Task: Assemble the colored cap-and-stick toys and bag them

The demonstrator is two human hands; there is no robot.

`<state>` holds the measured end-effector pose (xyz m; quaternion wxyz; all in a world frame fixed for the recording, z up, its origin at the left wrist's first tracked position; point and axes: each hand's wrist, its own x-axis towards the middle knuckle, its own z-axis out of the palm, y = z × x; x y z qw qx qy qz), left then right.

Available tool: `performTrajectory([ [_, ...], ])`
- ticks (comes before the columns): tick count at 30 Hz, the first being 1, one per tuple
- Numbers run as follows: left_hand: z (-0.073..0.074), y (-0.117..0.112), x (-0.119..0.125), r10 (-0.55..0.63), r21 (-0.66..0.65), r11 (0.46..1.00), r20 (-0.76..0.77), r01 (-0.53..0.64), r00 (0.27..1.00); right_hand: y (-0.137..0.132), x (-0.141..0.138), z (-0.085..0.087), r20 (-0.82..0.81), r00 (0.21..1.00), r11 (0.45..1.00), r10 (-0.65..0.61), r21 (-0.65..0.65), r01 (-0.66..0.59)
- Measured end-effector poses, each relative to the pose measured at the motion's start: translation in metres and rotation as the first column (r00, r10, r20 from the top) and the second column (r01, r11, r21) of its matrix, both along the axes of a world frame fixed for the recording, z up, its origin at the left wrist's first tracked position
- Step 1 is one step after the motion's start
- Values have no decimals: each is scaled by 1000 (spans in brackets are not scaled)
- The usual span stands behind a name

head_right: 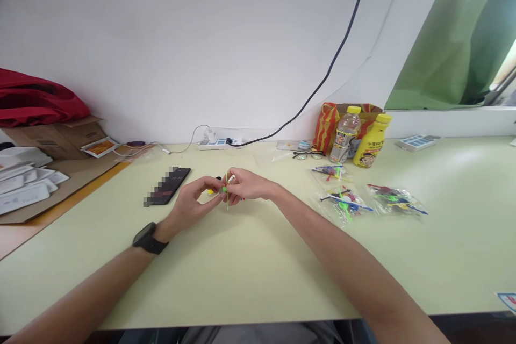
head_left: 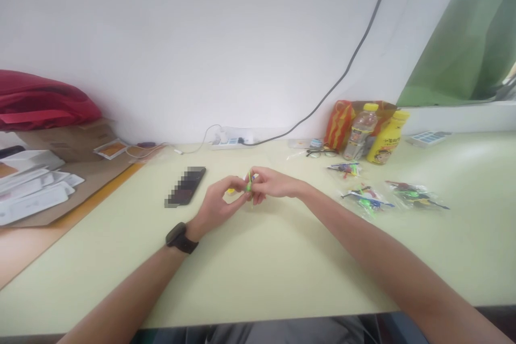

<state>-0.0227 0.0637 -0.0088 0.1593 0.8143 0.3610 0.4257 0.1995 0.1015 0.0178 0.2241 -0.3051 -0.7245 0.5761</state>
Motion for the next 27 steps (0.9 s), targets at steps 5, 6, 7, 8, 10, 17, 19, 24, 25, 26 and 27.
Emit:
performTrajectory([
  [5, -1, 0, 5, -31, 33, 999, -64, 33, 997, 0, -6, -7, 52, 996, 988, -75, 138, 67],
  [6, -2, 0, 5, -35, 15, 999, -60, 36, 998, 0, -8, -8, 77, 992, 984, -96, 161, 82],
  [7, -3, 1, 6, -36, -4, 999, -51, 35, 998, 0, -9, -9, 100, 988, 980, -113, 174, 94],
  [8, -4, 1, 7, -35, -21, 999, -43, 34, 998, 0, -10, -10, 122, 984, 978, -130, 179, 107],
  [10, -7, 2, 6, -36, -41, 999, -49, 34, 998, 2, -11, -12, 168, 967, 968, -192, 196, 158],
  [17, -8, 8, -8, -15, -31, 1000, -277, 6, 961, 36, 20, -24, 315, 762, 795, -565, 454, 402],
  [19, -8, 12, -16, 22, -13, 1000, -342, -29, 939, 45, 32, -32, 355, 714, 770, -603, 493, 405],
  [24, -9, 22, -31, 74, 53, 997, -397, -58, 915, 51, 38, -49, 419, 676, 765, -607, 539, 352],
  [25, -9, 23, -31, 80, 64, 996, -393, -60, 916, 50, 35, -50, 418, 677, 761, -607, 550, 343],
  [26, -9, 23, -31, 92, 69, 995, -386, -71, 918, 49, 32, -51, 415, 681, 759, -604, 560, 333],
  [27, -9, 24, -31, 105, 63, 994, -380, -87, 919, 48, 28, -51, 412, 687, 758, -599, 568, 321],
])
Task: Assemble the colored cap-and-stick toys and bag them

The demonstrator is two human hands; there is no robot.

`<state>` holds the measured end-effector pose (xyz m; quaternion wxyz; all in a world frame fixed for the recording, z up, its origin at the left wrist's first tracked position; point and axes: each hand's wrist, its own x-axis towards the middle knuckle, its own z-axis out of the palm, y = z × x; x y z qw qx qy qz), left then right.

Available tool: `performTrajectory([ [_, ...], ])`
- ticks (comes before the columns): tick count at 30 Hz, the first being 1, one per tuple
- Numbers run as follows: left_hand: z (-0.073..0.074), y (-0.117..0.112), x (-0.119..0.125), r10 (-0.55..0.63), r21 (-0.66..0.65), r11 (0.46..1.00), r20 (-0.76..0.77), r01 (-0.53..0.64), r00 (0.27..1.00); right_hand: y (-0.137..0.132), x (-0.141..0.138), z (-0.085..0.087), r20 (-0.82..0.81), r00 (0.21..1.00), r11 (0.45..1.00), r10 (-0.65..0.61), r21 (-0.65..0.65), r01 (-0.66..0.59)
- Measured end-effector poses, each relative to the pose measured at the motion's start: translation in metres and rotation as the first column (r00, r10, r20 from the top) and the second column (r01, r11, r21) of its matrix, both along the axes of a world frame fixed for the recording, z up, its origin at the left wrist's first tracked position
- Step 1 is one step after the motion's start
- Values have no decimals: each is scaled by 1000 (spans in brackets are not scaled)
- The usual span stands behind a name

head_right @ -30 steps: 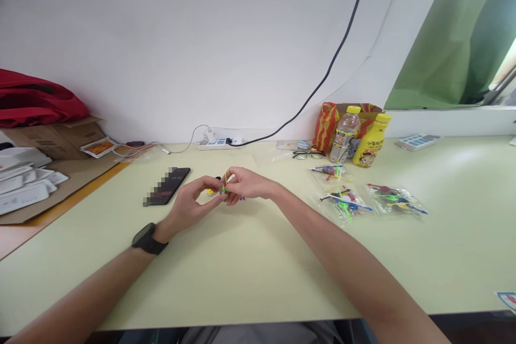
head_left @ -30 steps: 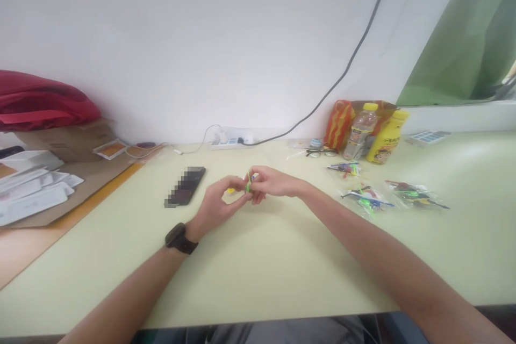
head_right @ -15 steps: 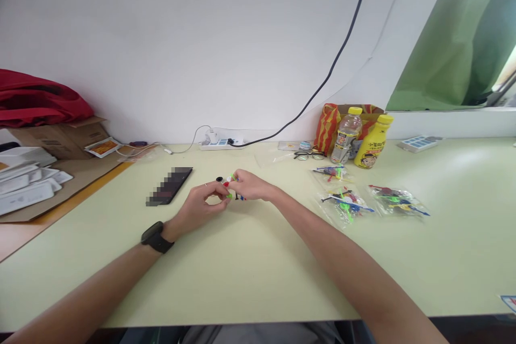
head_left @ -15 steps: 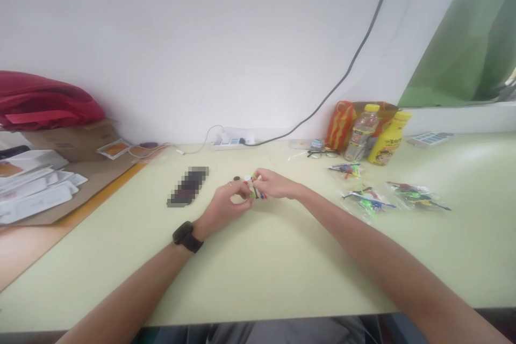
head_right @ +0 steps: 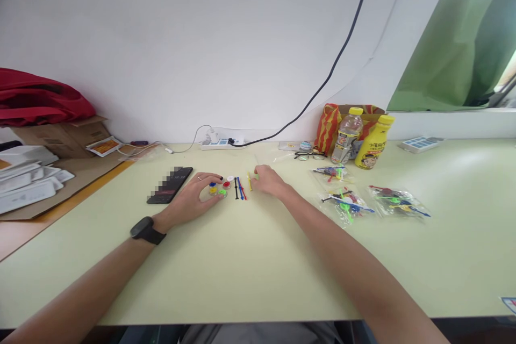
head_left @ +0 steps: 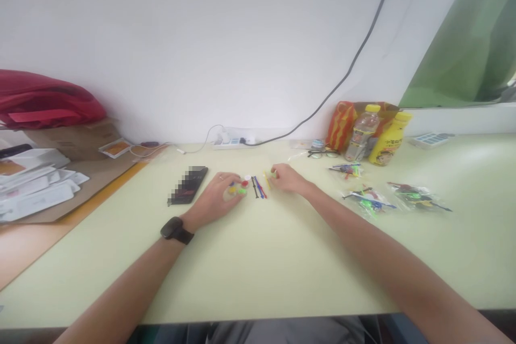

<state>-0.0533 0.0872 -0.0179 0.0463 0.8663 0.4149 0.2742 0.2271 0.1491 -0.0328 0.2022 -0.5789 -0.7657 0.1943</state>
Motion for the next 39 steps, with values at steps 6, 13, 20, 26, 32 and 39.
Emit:
performTrajectory([
  [6, -15, 7, 4, 33, -198, 979, -79, -48, 996, -13, -24, 3, -23, 992, 993, 121, 6, -121],
  [13, -31, 17, 7, 39, -255, 966, -51, -51, 998, -30, -53, 3, -150, 955, 966, 257, 27, -256],
  [20, -28, 12, 16, 59, -300, 951, -59, -74, 997, -31, -48, 11, -221, 935, 961, 277, 71, -268],
  [26, -28, 10, 13, 60, -272, 960, -13, -61, 998, -46, 57, 54, -6, 995, 988, 96, 118, -95],
  [32, -28, 11, 13, 47, -306, 951, -6, -46, 999, -84, 197, 43, 314, 870, 924, -380, 94, 370],
  [39, -19, 8, 17, 50, -274, 960, -8, -50, 999, -102, 236, 3, 125, 886, 893, -446, -1, 450],
])
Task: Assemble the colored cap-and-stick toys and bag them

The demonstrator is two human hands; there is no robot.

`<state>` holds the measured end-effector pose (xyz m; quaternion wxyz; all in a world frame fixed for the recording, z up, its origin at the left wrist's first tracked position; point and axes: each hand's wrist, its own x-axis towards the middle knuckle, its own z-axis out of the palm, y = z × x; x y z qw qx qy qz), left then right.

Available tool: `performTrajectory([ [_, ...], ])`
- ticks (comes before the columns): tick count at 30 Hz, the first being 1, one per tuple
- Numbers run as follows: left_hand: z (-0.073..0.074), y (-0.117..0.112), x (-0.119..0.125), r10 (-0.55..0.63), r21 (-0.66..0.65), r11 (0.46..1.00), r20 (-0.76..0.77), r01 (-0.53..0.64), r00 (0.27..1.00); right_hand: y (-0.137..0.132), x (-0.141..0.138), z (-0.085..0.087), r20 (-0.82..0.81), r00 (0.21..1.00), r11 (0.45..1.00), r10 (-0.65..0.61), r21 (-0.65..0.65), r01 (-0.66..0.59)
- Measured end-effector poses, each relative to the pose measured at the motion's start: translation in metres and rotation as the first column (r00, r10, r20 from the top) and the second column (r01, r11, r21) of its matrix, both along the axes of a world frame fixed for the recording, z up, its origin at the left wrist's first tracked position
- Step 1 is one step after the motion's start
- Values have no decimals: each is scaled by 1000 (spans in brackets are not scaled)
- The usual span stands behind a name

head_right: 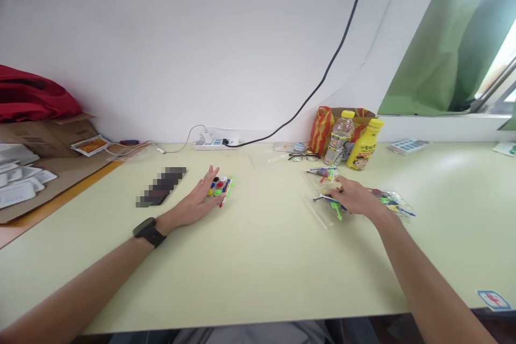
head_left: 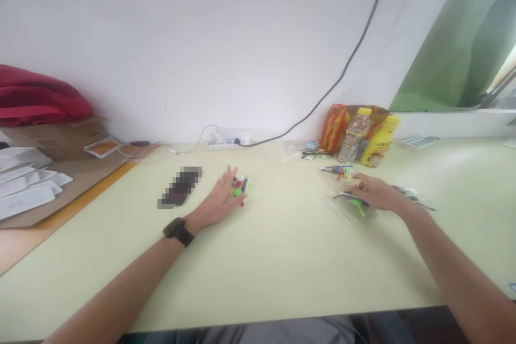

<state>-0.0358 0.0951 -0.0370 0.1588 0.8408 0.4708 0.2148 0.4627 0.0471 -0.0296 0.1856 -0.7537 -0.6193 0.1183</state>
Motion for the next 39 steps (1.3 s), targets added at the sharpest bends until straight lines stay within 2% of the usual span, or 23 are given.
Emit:
performTrajectory([
  [5, 6, -4, 1, 71, 16, 997, 45, -72, 996, -2, -14, 10, -255, 967, 998, -24, 55, 40],
  [8, 11, -9, 6, 56, 60, 996, 88, -61, 995, -3, -26, 21, -373, 927, 995, 42, 102, -5],
  [10, 15, -14, 15, 21, 87, 996, 119, -31, 993, -2, -40, 31, -383, 920, 986, 82, 165, -19],
  [13, 23, -21, 34, -55, 147, 989, 124, 36, 991, 3, -68, 51, -302, 944, 953, 135, 300, -40],
  [17, 26, -27, 59, -108, 117, 989, 111, 95, 988, 11, -106, 86, -152, 920, 874, 361, 399, -277],
  [21, 20, -32, 74, -142, 26, 990, 108, 140, 984, 19, -120, 130, 54, 864, 776, 500, 416, -475],
  [23, 16, -35, 78, -158, -30, 986, 103, 162, 982, 28, -116, 149, 126, 874, 768, 470, 429, -475],
  [26, 11, -41, 83, -173, -78, 981, 82, 179, 982, 53, -99, 166, 116, 916, 826, 384, 399, -397],
  [29, 9, -44, 87, -195, -70, 977, 70, 200, 978, 83, -82, 162, 98, 978, 902, 185, 378, -208],
  [31, 8, -46, 89, -202, -51, 977, 89, 207, 975, 100, -76, 152, 90, 994, 950, 63, 300, -87],
  [33, 8, -49, 91, -198, -40, 978, 129, 205, 972, 110, -77, 139, 84, 996, 970, 12, 243, -33],
  [36, 12, -55, 94, -218, -32, 974, 170, 226, 961, 112, -88, 120, 84, 995, 967, 48, 246, -68],
  [39, 16, -60, 97, -259, -44, 962, 170, 270, 951, 97, -111, 104, 75, 969, 939, 234, 242, -245],
])
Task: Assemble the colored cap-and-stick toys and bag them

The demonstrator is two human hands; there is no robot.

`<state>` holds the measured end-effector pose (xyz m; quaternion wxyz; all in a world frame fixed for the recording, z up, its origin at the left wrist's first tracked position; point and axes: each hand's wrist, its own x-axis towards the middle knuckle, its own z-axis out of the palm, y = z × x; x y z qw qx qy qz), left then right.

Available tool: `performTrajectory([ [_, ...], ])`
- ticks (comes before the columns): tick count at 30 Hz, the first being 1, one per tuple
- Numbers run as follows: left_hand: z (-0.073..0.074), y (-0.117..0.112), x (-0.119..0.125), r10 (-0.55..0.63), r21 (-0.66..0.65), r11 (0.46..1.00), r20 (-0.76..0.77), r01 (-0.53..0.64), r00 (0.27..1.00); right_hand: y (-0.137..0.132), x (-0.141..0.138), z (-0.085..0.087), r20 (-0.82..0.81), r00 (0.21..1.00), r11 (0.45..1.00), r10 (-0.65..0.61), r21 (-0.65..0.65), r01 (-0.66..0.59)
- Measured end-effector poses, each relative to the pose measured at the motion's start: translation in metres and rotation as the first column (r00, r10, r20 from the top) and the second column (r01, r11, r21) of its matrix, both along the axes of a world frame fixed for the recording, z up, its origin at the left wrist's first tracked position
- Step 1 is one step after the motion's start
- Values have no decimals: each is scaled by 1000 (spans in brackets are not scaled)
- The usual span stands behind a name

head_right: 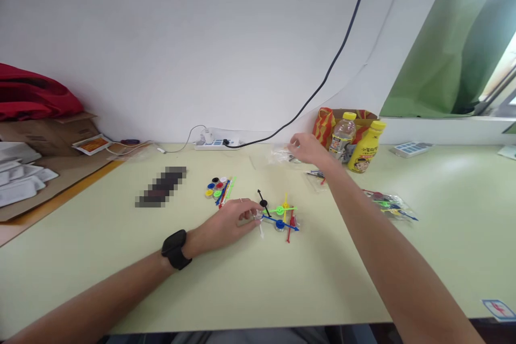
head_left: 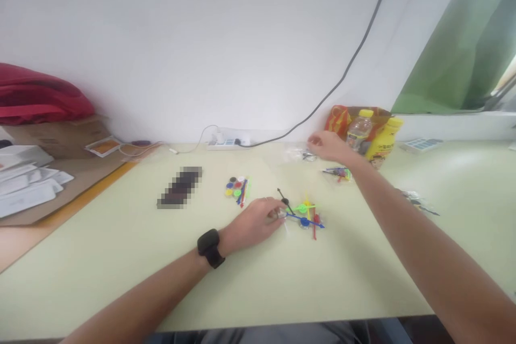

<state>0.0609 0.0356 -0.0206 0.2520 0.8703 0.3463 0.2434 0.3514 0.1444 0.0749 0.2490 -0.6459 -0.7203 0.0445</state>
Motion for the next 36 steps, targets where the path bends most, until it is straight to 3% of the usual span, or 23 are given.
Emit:
performTrajectory([
  [2, 3, 2, 1, -3, -40, 999, 26, 4, 1000, -16, -18, -9, -40, 986, 986, 160, -44, -162],
  [5, 9, 12, -3, 40, -82, 996, 129, -30, 991, -40, -42, -20, -214, 924, 909, 316, -212, -360],
  [9, 28, 37, -10, 106, -20, 994, 339, -105, 935, -52, -68, -27, -577, 778, 801, 249, -329, -500],
  [12, 49, 60, -10, 55, 51, 995, 429, -85, 902, -40, -84, -24, -783, 566, 751, 257, -207, -627],
  [14, 62, 74, -7, 0, 105, 993, 431, -50, 903, -27, -93, -21, -852, 448, 774, 272, -83, -628],
  [17, 73, 92, -4, 10, 136, 987, 462, -82, 887, -11, -99, -17, -899, 364, 819, 244, -11, -574],
  [21, 68, 107, -10, -8, 45, 999, 410, -12, 912, -5, -95, -24, -894, 397, 757, 208, -110, -644],
  [25, 51, 116, -19, -71, -109, 988, 313, 111, 947, -6, -94, -40, -825, 522, 698, 215, -244, -673],
  [31, 24, 119, -17, -44, -163, 983, 252, 87, 967, -11, -99, -56, -689, 686, 685, 234, -384, -619],
  [36, 17, 120, -12, -71, -163, 980, 228, 110, 971, -13, -96, -59, -628, 736, 670, 254, -434, -602],
])
